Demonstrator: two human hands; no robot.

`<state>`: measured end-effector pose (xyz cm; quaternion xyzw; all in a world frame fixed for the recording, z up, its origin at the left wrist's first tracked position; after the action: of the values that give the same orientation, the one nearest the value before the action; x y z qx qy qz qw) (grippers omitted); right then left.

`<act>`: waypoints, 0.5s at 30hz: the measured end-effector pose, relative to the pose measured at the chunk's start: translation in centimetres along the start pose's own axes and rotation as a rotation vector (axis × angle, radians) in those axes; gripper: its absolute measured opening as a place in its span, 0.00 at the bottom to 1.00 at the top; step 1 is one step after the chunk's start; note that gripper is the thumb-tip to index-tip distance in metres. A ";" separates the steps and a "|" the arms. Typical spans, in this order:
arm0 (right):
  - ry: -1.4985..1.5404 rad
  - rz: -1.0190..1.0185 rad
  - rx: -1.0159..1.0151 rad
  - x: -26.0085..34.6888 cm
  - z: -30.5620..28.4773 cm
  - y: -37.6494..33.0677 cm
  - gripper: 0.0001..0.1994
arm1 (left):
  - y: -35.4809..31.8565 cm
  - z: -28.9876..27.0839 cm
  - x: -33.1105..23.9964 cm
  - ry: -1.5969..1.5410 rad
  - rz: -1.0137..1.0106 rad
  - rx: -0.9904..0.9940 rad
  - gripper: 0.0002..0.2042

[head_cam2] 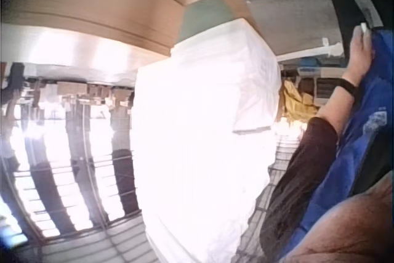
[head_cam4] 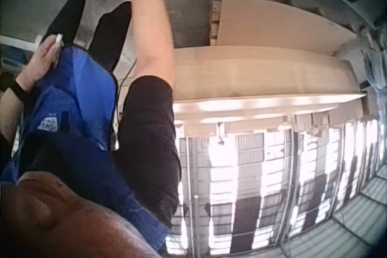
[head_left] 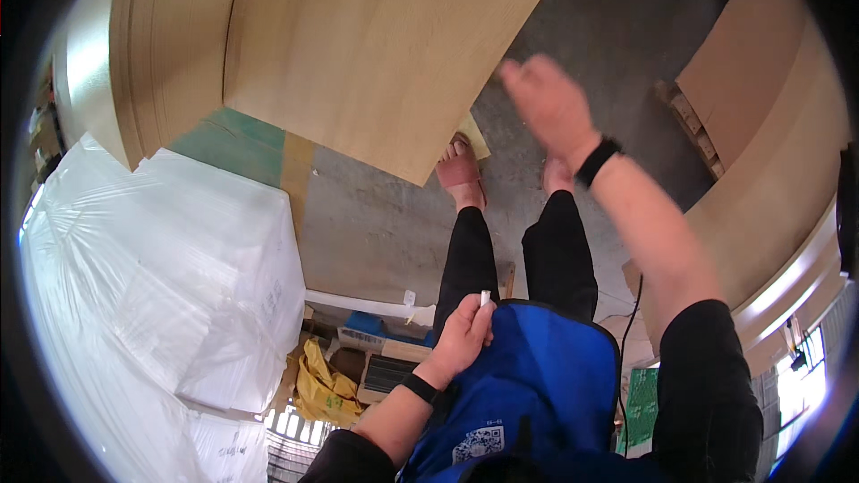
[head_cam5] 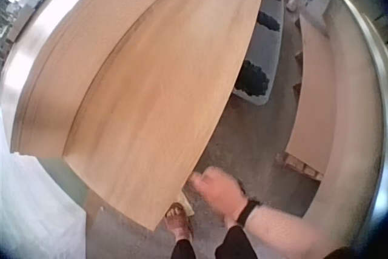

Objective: The recorder uses a white marker to mark large wooden boards and moves them within a warehouse setting.

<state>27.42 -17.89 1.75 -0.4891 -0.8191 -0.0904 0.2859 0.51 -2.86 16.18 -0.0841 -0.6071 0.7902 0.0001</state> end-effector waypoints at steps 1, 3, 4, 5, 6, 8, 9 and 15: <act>0.021 0.010 -0.111 -1.5 -0.9 1.8 0.16 | 0.1 -0.2 0.0 0.010 0.016 0.002 0.10; 0.019 0.034 -0.214 -3.6 -1.9 2.9 0.17 | 0.7 0.4 -0.3 -0.015 0.022 0.030 0.10; 0.007 0.051 -0.242 -3.9 -1.6 2.9 0.18 | 0.7 0.6 -0.3 -0.040 0.028 0.040 0.09; -0.002 0.068 -0.273 -3.8 -1.3 3.0 0.19 | 0.5 0.4 -0.2 -0.038 0.020 0.034 0.09; 0.022 0.081 -0.201 -2.8 -0.1 2.8 0.19 | 0.2 0.2 -0.1 -0.047 0.011 0.028 0.09; 0.107 -0.010 -0.041 1.1 3.1 0.4 0.18 | -0.1 -0.1 0.0 -0.055 0.002 0.026 0.09; 0.162 -0.112 0.042 3.7 4.4 -1.4 0.17 | -0.2 0.0 -0.2 -0.034 -0.001 0.030 0.10; 0.396 -0.079 0.200 9.8 8.2 -7.2 0.13 | -1.3 0.4 -1.1 0.030 -0.026 0.044 0.08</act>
<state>14.61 -10.69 1.39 -0.3983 -0.7704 -0.1141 0.4846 1.36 -3.05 17.67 -0.0881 -0.5906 0.8019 0.0212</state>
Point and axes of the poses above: each hand's wrist, its own y-axis towards the middle knuckle, its own z-axis out of the palm, x = y × z, the point moved 5 cm from there along y, towards the middle knuckle, and after that the axes turned 6 degrees about x, right-handed, at the moved point
